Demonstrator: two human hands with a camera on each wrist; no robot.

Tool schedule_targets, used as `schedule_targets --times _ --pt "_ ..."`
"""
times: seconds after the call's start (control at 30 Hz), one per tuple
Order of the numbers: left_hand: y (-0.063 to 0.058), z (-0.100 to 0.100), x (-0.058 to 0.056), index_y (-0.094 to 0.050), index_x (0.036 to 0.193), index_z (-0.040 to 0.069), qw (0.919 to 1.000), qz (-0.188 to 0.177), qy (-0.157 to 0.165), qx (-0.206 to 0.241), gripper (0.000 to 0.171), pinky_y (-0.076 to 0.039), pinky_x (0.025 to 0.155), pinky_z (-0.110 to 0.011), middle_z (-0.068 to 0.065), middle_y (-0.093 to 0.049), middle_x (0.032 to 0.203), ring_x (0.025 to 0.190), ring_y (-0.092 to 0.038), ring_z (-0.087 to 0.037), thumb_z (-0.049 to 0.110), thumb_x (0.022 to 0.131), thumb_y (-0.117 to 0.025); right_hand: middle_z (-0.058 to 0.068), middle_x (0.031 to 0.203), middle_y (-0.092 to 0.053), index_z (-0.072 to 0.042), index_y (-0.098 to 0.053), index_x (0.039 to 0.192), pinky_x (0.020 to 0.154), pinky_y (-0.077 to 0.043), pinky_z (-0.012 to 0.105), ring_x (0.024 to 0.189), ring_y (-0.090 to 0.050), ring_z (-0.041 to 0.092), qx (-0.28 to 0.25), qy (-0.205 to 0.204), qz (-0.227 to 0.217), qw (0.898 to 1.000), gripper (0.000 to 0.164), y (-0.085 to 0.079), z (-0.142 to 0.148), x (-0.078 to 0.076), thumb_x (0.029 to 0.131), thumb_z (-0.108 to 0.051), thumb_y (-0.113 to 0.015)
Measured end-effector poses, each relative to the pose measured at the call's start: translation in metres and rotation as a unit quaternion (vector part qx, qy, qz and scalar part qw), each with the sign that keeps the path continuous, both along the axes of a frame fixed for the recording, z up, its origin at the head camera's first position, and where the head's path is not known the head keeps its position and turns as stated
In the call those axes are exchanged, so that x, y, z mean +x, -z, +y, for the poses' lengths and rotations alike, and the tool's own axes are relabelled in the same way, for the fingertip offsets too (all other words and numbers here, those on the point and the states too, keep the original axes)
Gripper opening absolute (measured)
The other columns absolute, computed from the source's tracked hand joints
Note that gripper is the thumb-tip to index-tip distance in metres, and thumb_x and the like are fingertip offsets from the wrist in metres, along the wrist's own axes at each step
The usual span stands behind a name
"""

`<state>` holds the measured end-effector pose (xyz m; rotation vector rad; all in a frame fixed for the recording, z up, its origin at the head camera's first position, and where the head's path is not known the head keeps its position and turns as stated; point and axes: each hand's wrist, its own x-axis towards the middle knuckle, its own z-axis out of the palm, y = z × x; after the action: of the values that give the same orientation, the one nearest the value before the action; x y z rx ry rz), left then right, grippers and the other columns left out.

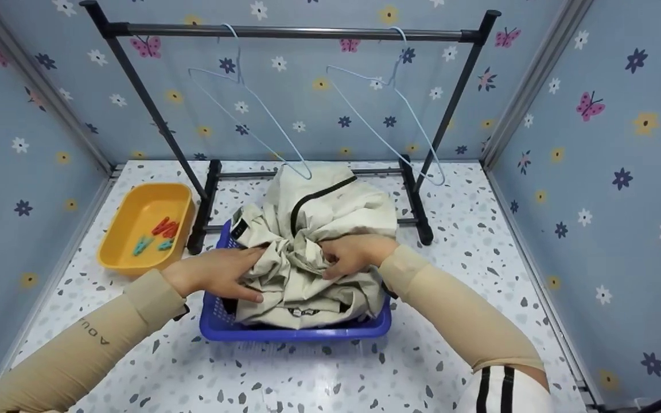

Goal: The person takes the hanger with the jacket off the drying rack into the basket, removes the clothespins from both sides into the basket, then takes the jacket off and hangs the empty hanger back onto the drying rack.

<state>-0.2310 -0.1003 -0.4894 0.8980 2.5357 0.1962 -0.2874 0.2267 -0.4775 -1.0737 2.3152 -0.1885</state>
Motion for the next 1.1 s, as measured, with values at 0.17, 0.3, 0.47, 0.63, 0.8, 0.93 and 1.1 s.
schedule_targets --times 0.17,0.3,0.47,0.63,0.8,0.93,1.1 --pt "0.000 0.000 -0.007 -0.020 0.174 0.010 0.9998 0.000 -0.014 0.014 0.109 -0.031 0.132 -0.055 -0.013 -0.028 0.179 0.160 -0.038 -0.041 0.078 0.098 -0.057 0.000 0.101 -0.067 -0.017 -0.061 0.105 0.086 -0.053 0.040 0.092 -0.061 0.017 -0.025 0.015 0.016 0.999 0.021 0.000 0.001 -0.013 0.105 -0.038 -0.067" --pt "-0.002 -0.003 -0.010 -0.047 0.165 0.009 0.9958 0.038 -0.028 0.078 0.078 -0.040 0.127 -0.056 -0.013 -0.051 0.168 0.151 -0.052 -0.040 0.065 0.112 -0.034 0.002 0.106 -0.075 -0.017 -0.072 0.107 0.094 -0.057 0.045 0.098 -0.069 0.020 -0.075 0.029 0.017 0.997 0.017 -0.010 0.004 -0.016 0.105 -0.034 -0.069" --pt "-0.004 -0.010 -0.013 -0.079 0.102 0.009 0.9593 0.207 -0.031 0.189 0.039 -0.063 0.084 -0.052 -0.009 -0.079 0.101 0.091 -0.077 -0.031 0.032 0.113 -0.050 0.008 0.108 -0.080 -0.008 -0.077 0.111 0.097 -0.061 0.048 0.101 -0.075 0.026 -0.182 0.070 0.030 0.980 0.016 -0.031 0.012 -0.019 0.105 -0.022 -0.071" --pt "-0.003 -0.017 -0.015 -0.076 0.120 0.008 0.9249 0.294 -0.077 0.228 0.040 -0.059 0.085 -0.049 -0.015 -0.070 0.114 0.098 -0.068 -0.032 0.038 0.095 -0.083 0.015 0.102 -0.079 0.000 -0.077 0.110 0.085 -0.061 0.041 0.091 -0.073 0.026 -0.258 0.141 0.097 0.951 0.014 -0.043 0.028 -0.030 0.103 -0.012 -0.073" --pt "-0.003 -0.024 -0.012 -0.048 0.159 0.001 0.9508 0.218 -0.155 0.157 0.102 -0.038 0.123 -0.070 -0.030 -0.039 0.167 0.152 -0.040 -0.055 0.065 0.088 -0.082 0.020 0.109 -0.077 0.003 -0.076 0.115 0.089 -0.058 0.040 0.098 -0.071 0.030 -0.270 0.220 0.125 0.929 0.021 -0.038 0.041 -0.043 0.100 -0.012 -0.078" --pt "-0.001 -0.028 -0.009 -0.034 0.169 0.003 0.9708 0.117 -0.184 0.100 0.111 -0.020 0.127 -0.077 -0.031 -0.013 0.178 0.159 -0.015 -0.066 0.073 0.091 -0.072 0.023 0.122 -0.074 0.003 -0.072 0.127 0.094 -0.056 0.049 0.104 -0.069 0.036 -0.256 0.240 0.107 0.930 0.037 -0.032 0.037 -0.049 0.099 -0.019 -0.081" --pt "0.009 -0.031 -0.009 -0.033 0.171 0.008 0.9730 0.068 -0.201 0.090 0.111 -0.015 0.126 -0.081 -0.033 -0.015 0.177 0.154 -0.009 -0.073 0.073 0.090 -0.072 0.023 0.144 -0.067 0.001 -0.066 0.141 0.115 -0.049 0.060 0.133 -0.062 0.046 -0.233 0.244 0.077 0.938 0.054 -0.028 0.015 -0.055 0.099 -0.028 -0.081"
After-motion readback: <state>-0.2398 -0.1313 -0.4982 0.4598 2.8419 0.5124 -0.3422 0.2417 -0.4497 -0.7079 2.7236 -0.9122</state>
